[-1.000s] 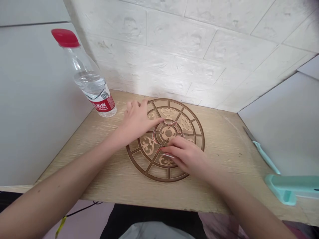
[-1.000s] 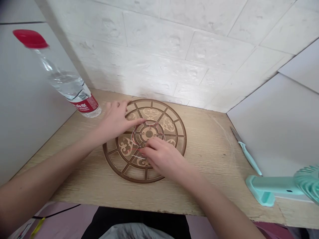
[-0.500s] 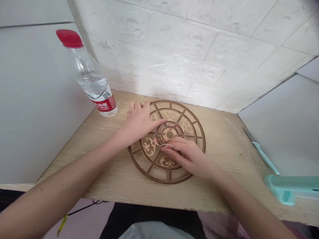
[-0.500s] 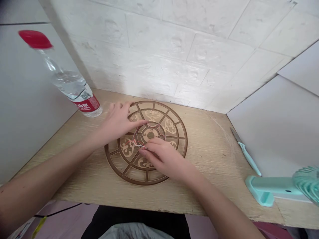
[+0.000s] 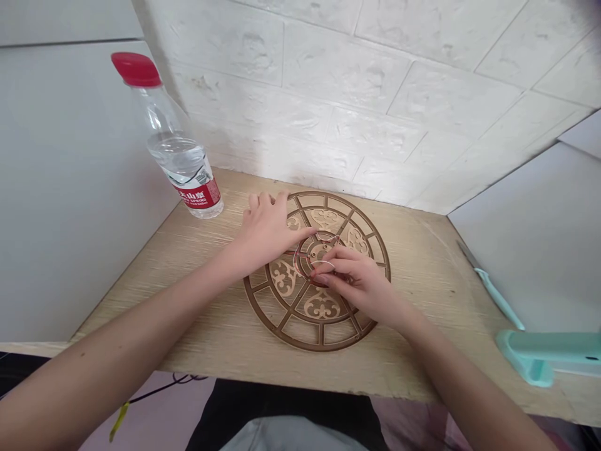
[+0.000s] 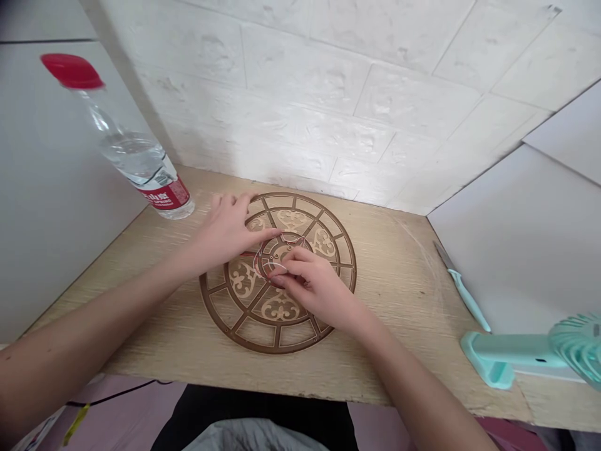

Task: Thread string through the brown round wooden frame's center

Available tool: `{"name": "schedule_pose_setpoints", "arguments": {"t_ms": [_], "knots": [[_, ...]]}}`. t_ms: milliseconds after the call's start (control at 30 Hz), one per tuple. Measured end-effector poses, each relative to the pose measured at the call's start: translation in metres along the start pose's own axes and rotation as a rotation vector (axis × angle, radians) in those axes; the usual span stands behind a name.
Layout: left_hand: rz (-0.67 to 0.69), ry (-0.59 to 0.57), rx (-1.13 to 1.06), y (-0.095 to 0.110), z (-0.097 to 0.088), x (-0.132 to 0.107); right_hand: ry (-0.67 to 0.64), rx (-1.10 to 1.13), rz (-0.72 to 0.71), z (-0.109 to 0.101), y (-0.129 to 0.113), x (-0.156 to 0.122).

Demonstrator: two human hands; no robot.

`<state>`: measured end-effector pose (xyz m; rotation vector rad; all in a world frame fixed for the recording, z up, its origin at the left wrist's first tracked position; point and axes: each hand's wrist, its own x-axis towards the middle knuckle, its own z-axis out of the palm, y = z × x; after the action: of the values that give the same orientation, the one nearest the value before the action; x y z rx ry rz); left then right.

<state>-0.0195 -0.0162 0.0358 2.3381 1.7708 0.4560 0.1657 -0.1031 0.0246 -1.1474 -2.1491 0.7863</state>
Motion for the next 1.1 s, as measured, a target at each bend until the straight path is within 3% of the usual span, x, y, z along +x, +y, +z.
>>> {"name": "schedule_pose_setpoints", "arguments": {"t_ms": [400,500,700,833,1000,1100], "knots": [[-0.018,-0.022,-0.023,0.001,-0.002,-0.001,-0.141,-0.004,0.005,-0.007,-0.002,-0.003],[-0.016,-0.03,-0.04,0.002,-0.004,-0.001,-0.191,-0.073,0.002,-0.003,-0.005,-0.004],[-0.012,-0.027,-0.038,0.002,-0.002,-0.001,-0.164,-0.181,-0.095,0.008,-0.006,-0.006],[-0.013,-0.027,-0.028,0.001,-0.002,-0.001,-0.147,-0.174,-0.059,-0.005,-0.003,-0.007],[-0.005,-0.025,-0.031,0.001,-0.003,-0.002,-0.131,-0.235,0.106,-0.031,-0.001,-0.008],[-0.007,-0.022,-0.023,0.001,-0.002,-0.001,-0.164,-0.248,0.099,-0.035,0.0,-0.007]]}}
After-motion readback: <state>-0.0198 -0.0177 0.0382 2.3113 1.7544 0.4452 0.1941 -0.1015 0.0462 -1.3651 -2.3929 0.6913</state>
